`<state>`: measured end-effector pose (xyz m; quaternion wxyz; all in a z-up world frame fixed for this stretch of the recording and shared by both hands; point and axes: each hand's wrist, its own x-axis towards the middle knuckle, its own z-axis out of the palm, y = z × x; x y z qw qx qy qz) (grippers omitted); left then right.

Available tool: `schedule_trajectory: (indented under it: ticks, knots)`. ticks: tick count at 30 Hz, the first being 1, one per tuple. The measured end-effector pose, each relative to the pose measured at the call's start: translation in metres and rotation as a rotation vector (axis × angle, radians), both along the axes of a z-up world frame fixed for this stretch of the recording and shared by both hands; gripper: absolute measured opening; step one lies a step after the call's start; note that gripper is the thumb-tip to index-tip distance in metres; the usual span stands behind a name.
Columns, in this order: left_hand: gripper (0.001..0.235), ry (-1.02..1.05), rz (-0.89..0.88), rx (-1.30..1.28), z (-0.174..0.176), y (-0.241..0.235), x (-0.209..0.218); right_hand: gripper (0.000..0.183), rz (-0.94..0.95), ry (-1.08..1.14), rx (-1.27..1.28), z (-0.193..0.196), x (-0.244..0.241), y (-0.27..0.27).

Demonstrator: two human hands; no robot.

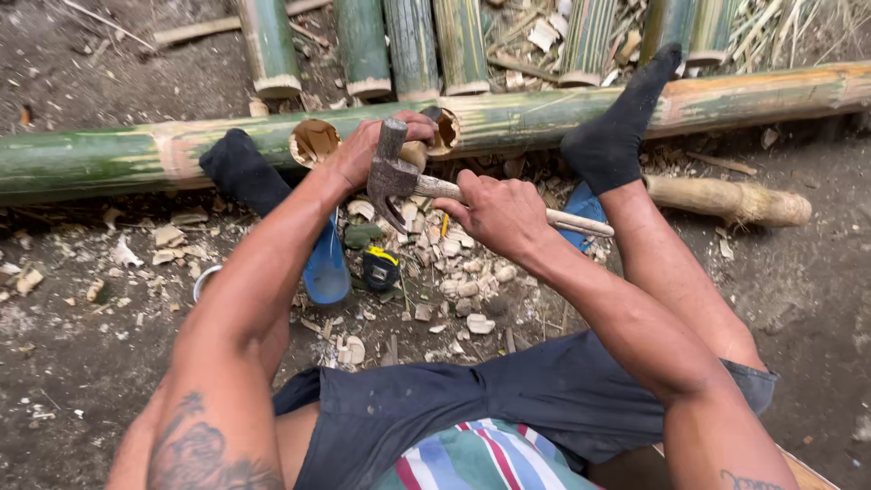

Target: The person sits on the ground and uses a hammer and a cylindrical bamboo plug to repeatedly strike and hollow out a section of a large bamboo pole. The person holds the plug with one hand and strikes it with a hammer to chip away the interior material.

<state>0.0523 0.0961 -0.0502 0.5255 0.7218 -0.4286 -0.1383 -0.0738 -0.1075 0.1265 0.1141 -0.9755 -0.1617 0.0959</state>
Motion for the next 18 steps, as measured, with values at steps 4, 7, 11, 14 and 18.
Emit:
schedule_trajectory:
  ticks: [4,7,11,14,18]
  knots:
    - [0.071,-0.034,-0.026,-0.039,0.01,-0.015,0.007,0.051,0.045,-0.037,0.135,-0.005,-0.007,-0.008]
    - [0.042,-0.036,0.039,0.039,0.007,-0.027,0.005,0.05,0.015,-0.099,0.146,-0.01,-0.004,-0.013]
    - [0.033,0.329,0.06,0.17,0.006,-0.045,0.032,0.044,-0.2,-0.025,-0.002,-0.007,0.025,-0.033]
    - [0.034,0.231,0.032,-0.021,-0.003,-0.047,0.033,0.04,-0.268,-0.059,0.178,0.007,0.009,-0.051]
    - [0.045,0.08,0.043,-0.008,-0.008,-0.057,0.043,0.041,-0.247,-0.166,0.513,0.013,0.008,-0.051]
